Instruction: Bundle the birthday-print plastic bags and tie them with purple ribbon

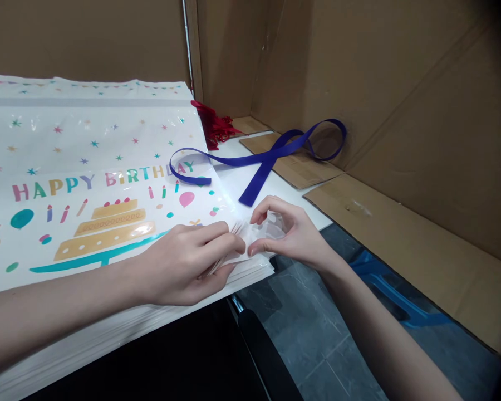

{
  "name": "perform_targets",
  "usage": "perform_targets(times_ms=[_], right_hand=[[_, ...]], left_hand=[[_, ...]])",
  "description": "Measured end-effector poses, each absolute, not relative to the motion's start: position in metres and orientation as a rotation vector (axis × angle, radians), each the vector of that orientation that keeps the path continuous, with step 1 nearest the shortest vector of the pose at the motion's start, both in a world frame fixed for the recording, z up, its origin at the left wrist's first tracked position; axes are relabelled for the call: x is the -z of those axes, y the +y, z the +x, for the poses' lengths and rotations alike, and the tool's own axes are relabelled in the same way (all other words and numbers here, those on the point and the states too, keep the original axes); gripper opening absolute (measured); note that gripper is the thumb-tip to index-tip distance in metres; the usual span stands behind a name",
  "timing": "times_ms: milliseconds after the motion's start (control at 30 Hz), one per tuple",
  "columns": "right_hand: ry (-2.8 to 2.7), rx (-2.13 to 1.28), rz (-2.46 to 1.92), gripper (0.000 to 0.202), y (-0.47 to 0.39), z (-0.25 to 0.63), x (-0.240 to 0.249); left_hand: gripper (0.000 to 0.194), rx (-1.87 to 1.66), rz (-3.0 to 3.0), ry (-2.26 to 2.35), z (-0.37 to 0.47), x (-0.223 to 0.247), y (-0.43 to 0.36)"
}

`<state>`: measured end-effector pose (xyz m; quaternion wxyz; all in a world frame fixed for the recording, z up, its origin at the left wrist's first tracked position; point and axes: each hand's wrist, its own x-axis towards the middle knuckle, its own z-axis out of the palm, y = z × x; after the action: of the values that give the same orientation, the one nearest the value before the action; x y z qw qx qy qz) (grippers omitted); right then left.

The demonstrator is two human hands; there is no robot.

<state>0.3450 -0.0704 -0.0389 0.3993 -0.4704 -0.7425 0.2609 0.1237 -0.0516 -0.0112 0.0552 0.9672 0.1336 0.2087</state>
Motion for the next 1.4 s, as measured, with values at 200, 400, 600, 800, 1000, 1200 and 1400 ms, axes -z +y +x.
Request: perform_targets(times_ms=[200, 400, 600, 800, 1000, 1200, 1400], right_hand=[[-1.891, -0.724, -1.2, 0.047, -0.0718, 0.3513, 0.0423], [-1.921, -0.678, -1.211, 0.046, -0.0706, 0.3461, 0.041], [-1.903, -0.68, -1.203, 0.044, -0.0701, 0.3454, 0.0392], [-1.899, -0.727, -1.224, 0.045, -0.0712, 0.3504, 0.0404], [-1.921, -0.694, -1.217, 0.044, -0.0696, 0.3456, 0.0401], [-1.917, -0.687, -1.214, 0.043, -0.069, 0.3439, 0.039], [-1.914, -0.741, -1.246, 0.047, -0.0718, 0.3495, 0.04]], left_hand=[[0.031, -0.594, 3.019, 0.37, 0.1209, 0.0095, -0.0499], [0.018, -0.597, 3.023, 0.391, 0.1206, 0.0117, -0.0505], [0.017, -0.642, 2.994, 0.405, 0.1227, 0.0117, -0.0518], [0.028, -0.598, 3.057, 0.4, 0.1216, 0.0087, -0.0508], [0.021, -0.615, 3.081, 0.384, 0.1212, 0.0085, -0.0506], [0.02, -0.665, 3.001, 0.388, 0.1218, 0.0106, -0.052], [0.022, -0.669, 3.02, 0.395, 0.1216, 0.0085, -0.0526]])
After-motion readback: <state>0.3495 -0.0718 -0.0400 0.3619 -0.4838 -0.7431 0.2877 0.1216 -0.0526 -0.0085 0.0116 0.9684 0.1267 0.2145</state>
